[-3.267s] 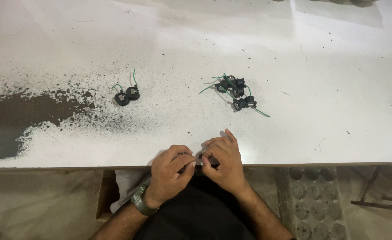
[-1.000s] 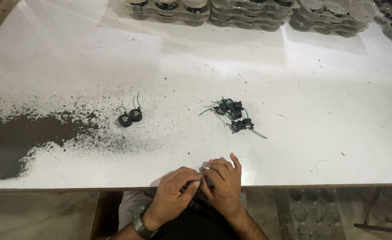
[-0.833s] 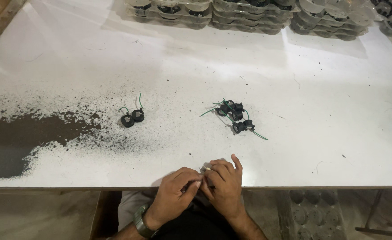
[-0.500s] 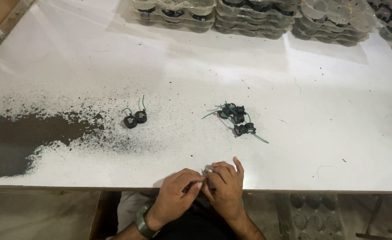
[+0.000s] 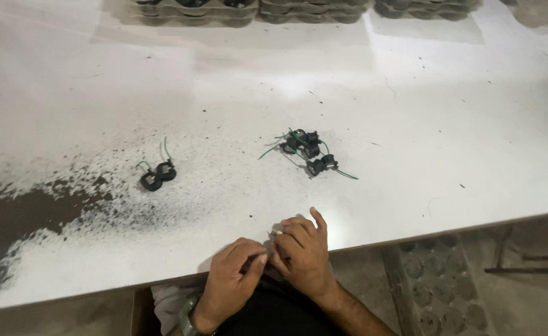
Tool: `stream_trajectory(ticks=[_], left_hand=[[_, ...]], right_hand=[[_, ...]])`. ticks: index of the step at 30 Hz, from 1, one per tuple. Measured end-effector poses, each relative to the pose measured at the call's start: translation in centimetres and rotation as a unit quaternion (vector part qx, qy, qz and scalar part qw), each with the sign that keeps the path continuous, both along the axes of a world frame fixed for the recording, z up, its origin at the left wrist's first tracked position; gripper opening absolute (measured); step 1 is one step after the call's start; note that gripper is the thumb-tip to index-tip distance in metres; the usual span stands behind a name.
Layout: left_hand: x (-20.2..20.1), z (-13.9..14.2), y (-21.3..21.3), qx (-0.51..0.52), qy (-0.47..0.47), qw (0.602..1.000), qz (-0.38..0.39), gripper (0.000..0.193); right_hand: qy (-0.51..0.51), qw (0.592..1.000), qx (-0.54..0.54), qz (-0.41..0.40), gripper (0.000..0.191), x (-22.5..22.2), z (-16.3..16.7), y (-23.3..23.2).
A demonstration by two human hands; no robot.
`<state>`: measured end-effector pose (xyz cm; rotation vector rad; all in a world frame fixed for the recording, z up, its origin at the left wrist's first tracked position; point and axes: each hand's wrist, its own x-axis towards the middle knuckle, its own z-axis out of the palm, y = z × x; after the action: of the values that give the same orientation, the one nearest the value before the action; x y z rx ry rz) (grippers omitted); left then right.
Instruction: The person sits at a white workbench assembling black plastic plug connectors with green wires. They pick up a connector body, use a small blade tool to work inside it, press the parts together by hand, and place the finished connector on a growing pile, repeating this one connector at a time.
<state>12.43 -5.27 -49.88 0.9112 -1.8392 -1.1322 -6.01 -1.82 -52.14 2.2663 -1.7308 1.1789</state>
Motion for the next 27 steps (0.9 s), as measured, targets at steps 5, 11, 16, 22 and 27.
stream_trajectory(ticks=[5,11,16,22,27], left_hand=[[2.3,-2.6,-1.4,0.030,-0.015,0.998,-0.054,0.008],[7.8,-6.8,-4.3,0.199,-0.301,0.883,-0.300,0.018],[12.8,-3.4,-4.5,0.162,-0.448,0.865,-0.155,0.049],[12.1,-1.3,-9.8,0.023,-0.343,0.939,0.029,0.039],[11.5,0.1,-15.5,-0.229,-0.385,0.880,0.160,0.058]], right_hand=[[-0.035,0.999,0.019,0.002,0.018,1.1,-0.1,-1.4],[-0.142,0.989,0.043,0.017,0.022,-2.1,-1.9,-2.9],[-0.187,0.980,0.065,-0.015,0.021,-4.1,-3.8,-3.5],[-0.194,0.979,0.070,-0.014,0.020,-3.4,-4.6,-5.0],[-0.146,0.985,0.091,-0.010,0.017,-2.9,-5.0,-6.4]])
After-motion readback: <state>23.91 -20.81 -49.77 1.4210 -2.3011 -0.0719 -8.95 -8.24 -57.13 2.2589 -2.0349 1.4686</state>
